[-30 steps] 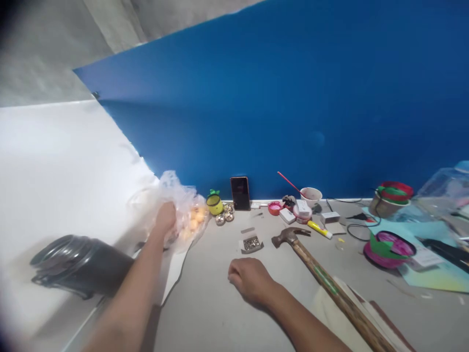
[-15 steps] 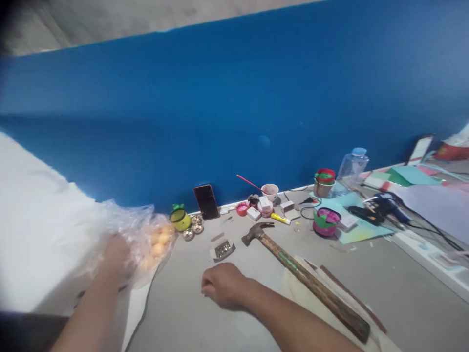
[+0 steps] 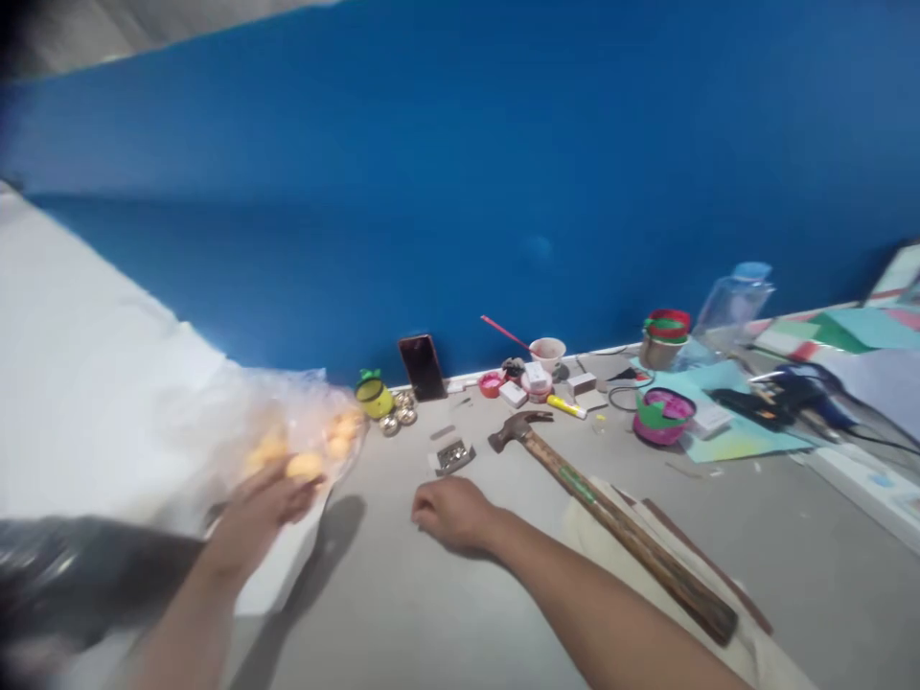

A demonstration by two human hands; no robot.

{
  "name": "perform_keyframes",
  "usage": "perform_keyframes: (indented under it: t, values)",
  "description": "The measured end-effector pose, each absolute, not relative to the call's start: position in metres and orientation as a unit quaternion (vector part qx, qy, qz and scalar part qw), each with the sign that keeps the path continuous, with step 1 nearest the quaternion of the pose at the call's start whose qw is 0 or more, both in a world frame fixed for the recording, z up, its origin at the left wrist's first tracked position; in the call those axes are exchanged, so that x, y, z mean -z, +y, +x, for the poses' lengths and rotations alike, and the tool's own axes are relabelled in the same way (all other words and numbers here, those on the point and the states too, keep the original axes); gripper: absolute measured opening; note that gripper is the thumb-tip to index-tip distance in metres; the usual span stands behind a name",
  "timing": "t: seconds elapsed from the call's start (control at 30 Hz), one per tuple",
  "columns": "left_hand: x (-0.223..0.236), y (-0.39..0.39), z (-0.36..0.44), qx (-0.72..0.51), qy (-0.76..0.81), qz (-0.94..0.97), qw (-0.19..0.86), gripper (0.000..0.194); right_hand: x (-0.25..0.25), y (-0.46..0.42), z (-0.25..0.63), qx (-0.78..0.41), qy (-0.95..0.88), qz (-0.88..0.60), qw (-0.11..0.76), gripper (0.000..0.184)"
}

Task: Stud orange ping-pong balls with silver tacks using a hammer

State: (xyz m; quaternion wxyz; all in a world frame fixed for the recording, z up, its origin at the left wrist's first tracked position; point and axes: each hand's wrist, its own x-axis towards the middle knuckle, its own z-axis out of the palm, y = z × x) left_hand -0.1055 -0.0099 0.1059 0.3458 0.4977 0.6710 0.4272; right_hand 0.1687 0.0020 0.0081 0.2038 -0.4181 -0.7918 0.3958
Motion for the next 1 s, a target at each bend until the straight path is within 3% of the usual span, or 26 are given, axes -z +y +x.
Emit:
perform_keyframes:
  t: [0.07, 0.13, 0.37, 0.5, 0.63, 0.83, 1.0]
  values:
    - [-0.095, -0.023, -0.075, -0.456, 0.550, 0.460, 0.526, 0.044, -0.008, 0.003, 0.170, -0.425, -0.773, -0.418, 0.217, 0.016]
    - [-0.085, -0.026, -0.052, -0.464, 0.461, 0.439, 0.616, 0.042, -0.008, 0.004, 0.171, -0.453, -0.762, -0.405, 0.225, 0.016]
    - [-0.060, -0.017, -0.027, -0.452, 0.357, 0.383, 0.722, 0.034, -0.003, 0.006, 0.172, -0.414, -0.784, -0.403, 0.226, 0.009]
    - [-0.042, -0.011, -0.029, -0.499, 0.416, 0.397, 0.649, 0.035, -0.005, 0.008, 0.171, -0.411, -0.791, -0.400, 0.213, 0.008]
    - [-0.031, -0.011, -0.033, -0.485, 0.519, 0.501, 0.494, 0.029, -0.004, 0.007, 0.170, -0.539, -0.702, -0.401, 0.237, 0.011]
    - [-0.025, -0.019, -0.029, -0.403, 0.547, 0.692, 0.244, 0.031, -0.004, 0.006, 0.171, -0.641, -0.593, -0.364, 0.322, 0.036]
    - [-0.022, -0.023, -0.020, -0.405, 0.488, 0.740, 0.223, 0.024, -0.004, 0.006, 0.170, -0.634, -0.592, -0.363, 0.340, 0.041]
